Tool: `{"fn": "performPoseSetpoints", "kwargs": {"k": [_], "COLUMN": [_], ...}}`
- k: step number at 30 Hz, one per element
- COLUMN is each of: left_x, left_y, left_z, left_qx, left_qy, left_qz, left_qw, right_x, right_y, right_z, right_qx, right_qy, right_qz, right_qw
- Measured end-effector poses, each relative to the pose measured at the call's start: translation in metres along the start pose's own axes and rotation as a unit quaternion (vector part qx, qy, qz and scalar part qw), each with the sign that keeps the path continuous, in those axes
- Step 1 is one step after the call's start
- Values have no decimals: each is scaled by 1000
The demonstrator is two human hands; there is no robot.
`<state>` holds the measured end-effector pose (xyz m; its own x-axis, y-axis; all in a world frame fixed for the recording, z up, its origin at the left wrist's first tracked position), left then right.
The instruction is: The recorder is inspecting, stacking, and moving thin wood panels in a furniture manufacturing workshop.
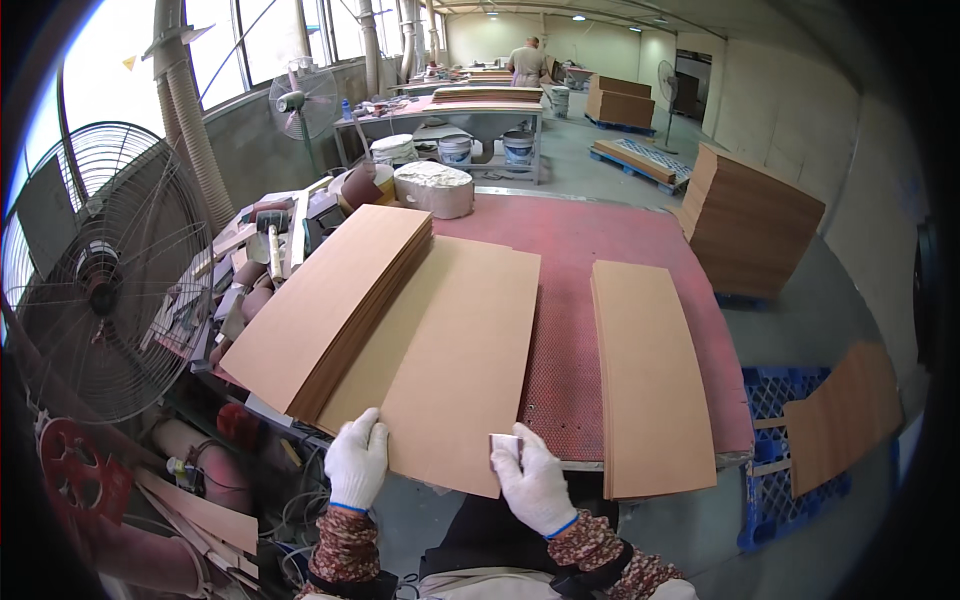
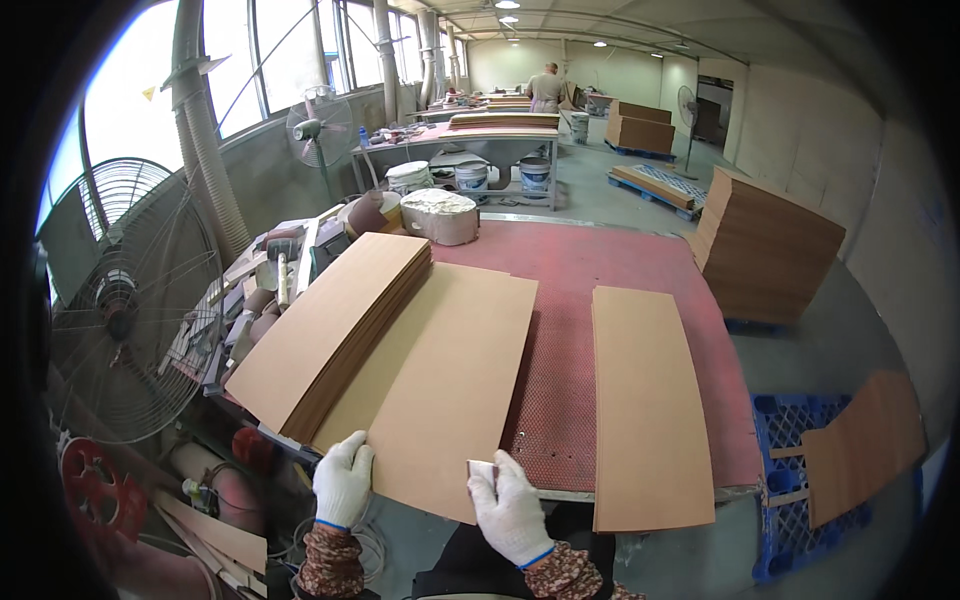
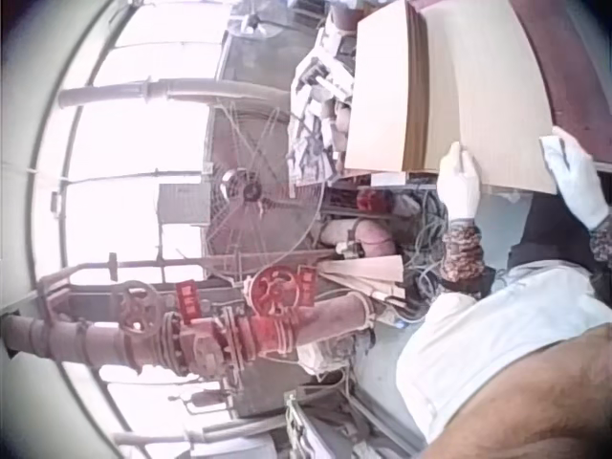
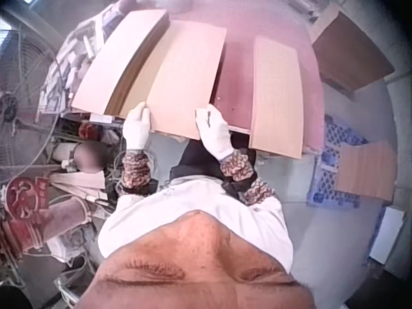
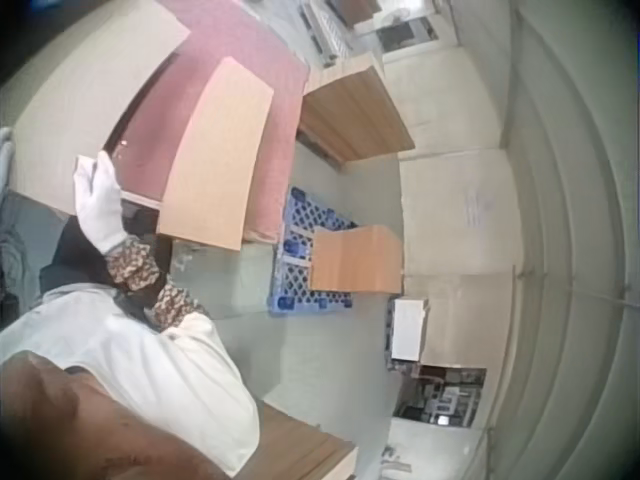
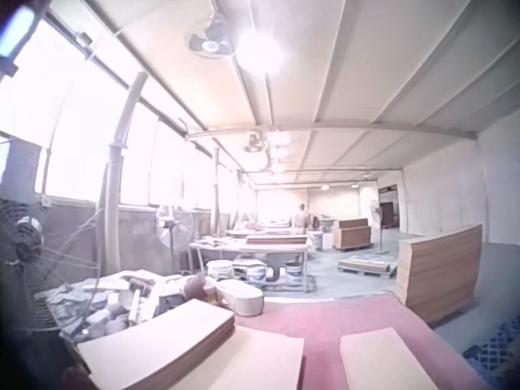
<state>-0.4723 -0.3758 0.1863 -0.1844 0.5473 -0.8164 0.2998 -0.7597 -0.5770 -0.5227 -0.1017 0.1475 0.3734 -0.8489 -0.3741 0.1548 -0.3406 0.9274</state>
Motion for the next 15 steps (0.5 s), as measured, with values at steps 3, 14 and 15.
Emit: {"fn": "performPoseSetpoints", "kwargs": {"k": [3,14,15], "left_x": [-14,-3,-3], "left_y": [-24,-10,-3], "left_z": [-15,-3,-2], "left_qx": [62,234,225], "left_qy": [-94,-164,-167], "left_qz": [124,51,40], "left_qw": [986,957,959], "right_x": [22,77,79], "right_y": [12,34,36], "right_z": [8,50,51], "right_qx": [-40,-118,-119], "right_qy": [20,56,61], "right_qz": [-5,-145,-144], "right_qw": [999,981,980]}}
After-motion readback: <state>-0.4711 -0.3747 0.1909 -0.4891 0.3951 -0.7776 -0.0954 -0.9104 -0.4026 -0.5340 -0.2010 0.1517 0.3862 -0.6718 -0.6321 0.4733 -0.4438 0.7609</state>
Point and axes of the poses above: each hand's wrist, its own z-axis towards the middle knuckle, its own x-axis out of the palm, y = z × x, the point moved 9 cm from there along z, towards the middle knuckle, and after that the axes turned 15 degrees about y, right-handed, at the moved point
